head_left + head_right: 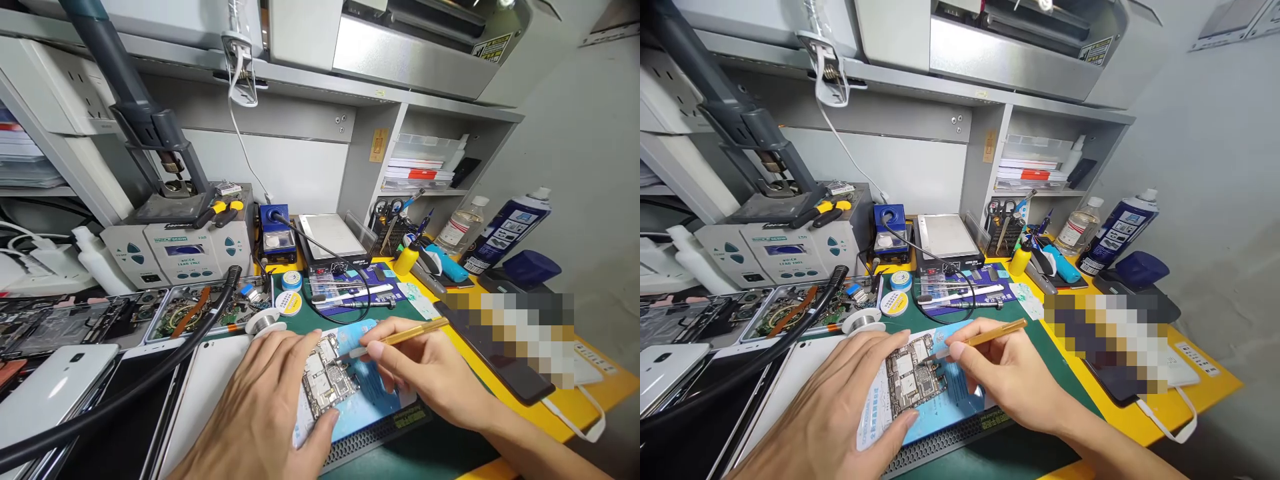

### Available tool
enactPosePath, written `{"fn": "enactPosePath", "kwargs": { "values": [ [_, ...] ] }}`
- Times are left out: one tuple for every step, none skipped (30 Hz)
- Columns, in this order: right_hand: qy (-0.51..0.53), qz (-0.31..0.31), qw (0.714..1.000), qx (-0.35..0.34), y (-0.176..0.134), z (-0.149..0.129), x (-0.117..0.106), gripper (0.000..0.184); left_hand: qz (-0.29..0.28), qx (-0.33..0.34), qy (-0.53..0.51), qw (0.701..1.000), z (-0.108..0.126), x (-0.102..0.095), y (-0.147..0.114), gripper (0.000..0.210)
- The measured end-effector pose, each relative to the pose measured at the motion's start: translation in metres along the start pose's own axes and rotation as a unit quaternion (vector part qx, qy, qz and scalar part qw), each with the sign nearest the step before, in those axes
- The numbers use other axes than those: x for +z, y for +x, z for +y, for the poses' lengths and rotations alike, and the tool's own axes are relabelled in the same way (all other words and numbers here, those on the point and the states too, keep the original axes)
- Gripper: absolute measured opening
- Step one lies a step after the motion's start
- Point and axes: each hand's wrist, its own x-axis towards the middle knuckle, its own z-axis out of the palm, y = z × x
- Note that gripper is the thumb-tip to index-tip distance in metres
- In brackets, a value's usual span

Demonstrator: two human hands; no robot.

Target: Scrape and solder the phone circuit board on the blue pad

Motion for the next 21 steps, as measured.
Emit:
{"fn": "enactPosePath", "kwargs": {
  "values": [
    [-0.006, 0.0, 1.0, -0.007, -0.0005, 0.0004, 0.0017, 0.029, -0.002, 0.0, 0.0, 1.0, 0.0002, 0.0002, 0.0007, 0.068],
    [-0.013, 0.001, 1.0, -0.015, -0.0008, 0.001, 0.0032, 0.028, -0.003, -0.001, 0.0, 1.0, 0.0004, 0.0004, 0.0014, 0.068],
    [-0.02, 0.003, 1.0, -0.024, -0.0009, 0.0017, 0.0045, 0.027, -0.006, 0.001, -0.002, 1.0, 0.0007, 0.0005, 0.002, 0.068],
    [-0.027, 0.004, 0.999, -0.031, -0.0008, 0.0024, 0.0054, 0.025, -0.007, 0.002, -0.002, 1.0, 0.001, 0.0004, 0.0026, 0.068],
    [-0.033, 0.003, 0.999, -0.035, -0.0007, 0.0031, 0.006, 0.023, -0.01, 0.001, -0.003, 1.0, 0.0012, 0.0002, 0.0031, 0.067],
    [-0.038, 0.002, 0.999, -0.039, -0.0005, 0.0037, 0.0063, 0.022, -0.012, -0.001, -0.003, 1.0, 0.0014, -0.0002, 0.0033, 0.066],
    [-0.041, 0.0, 0.998, -0.043, -0.0005, 0.0041, 0.0064, 0.021, -0.013, -0.002, -0.003, 1.0, 0.0016, -0.0007, 0.0033, 0.066],
    [-0.044, -0.002, 0.998, -0.048, -0.0005, 0.0043, 0.0063, 0.021, -0.016, -0.004, -0.003, 1.0, 0.0017, -0.0012, 0.0032, 0.066],
    [-0.05, -0.005, 0.997, -0.056, -0.0005, 0.0044, 0.0061, 0.02, -0.019, -0.005, -0.004, 1.0, 0.0018, -0.0017, 0.0028, 0.066],
    [-0.057, -0.007, 0.996, -0.066, -0.0006, 0.0044, 0.0058, 0.019, -0.02, -0.006, -0.003, 1.0, 0.0018, -0.0021, 0.0024, 0.066],
    [-0.065, -0.009, 0.995, -0.077, -0.0007, 0.0043, 0.0055, 0.018, -0.022, -0.005, -0.003, 1.0, 0.0018, -0.0025, 0.0019, 0.066],
    [-0.073, -0.012, 0.993, -0.088, -0.0007, 0.0042, 0.0052, 0.017, -0.024, -0.006, -0.003, 1.0, 0.0019, -0.0029, 0.0014, 0.065],
    [-0.081, -0.016, 0.992, -0.099, -0.0007, 0.004, 0.0049, 0.015, -0.026, -0.005, -0.003, 1.0, 0.0019, -0.0031, 0.001, 0.065],
    [-0.089, -0.021, 0.99, -0.107, -0.0007, 0.0038, 0.0047, 0.014, -0.026, -0.005, -0.003, 1.0, 0.0019, -0.0033, 0.0007, 0.065],
    [-0.096, -0.027, 0.989, -0.113, -0.0006, 0.0037, 0.0046, 0.014, -0.025, -0.005, -0.003, 1.0, 0.002, -0.0035, 0.0005, 0.065],
    [-0.101, -0.031, 0.987, -0.118, -0.0005, 0.0035, 0.0046, 0.013, -0.025, -0.004, -0.004, 1.0, 0.0021, -0.0035, 0.0006, 0.065],
    [-0.104, -0.032, 0.987, -0.12, -0.0004, 0.0033, 0.0047, 0.013, -0.024, -0.004, -0.005, 1.0, 0.0022, -0.0035, 0.0008, 0.065],
    [-0.105, -0.031, 0.987, -0.12, -0.0004, 0.0032, 0.0049, 0.013, -0.024, -0.005, -0.005, 1.0, 0.0023, -0.0035, 0.0011, 0.065],
    [-0.104, -0.027, 0.987, -0.118, -0.0005, 0.0031, 0.0051, 0.014, -0.023, -0.005, -0.005, 1.0, 0.0024, -0.0034, 0.0015, 0.065],
    [-0.101, -0.024, 0.988, -0.116, -0.0005, 0.003, 0.0053, 0.014, -0.022, -0.006, -0.004, 1.0, 0.0025, -0.0033, 0.0019, 0.065],
    [-0.095, -0.022, 0.989, -0.112, -0.0005, 0.003, 0.0054, 0.014, -0.021, -0.006, -0.004, 1.0, 0.0024, -0.0031, 0.0022, 0.065]
  ]
}}
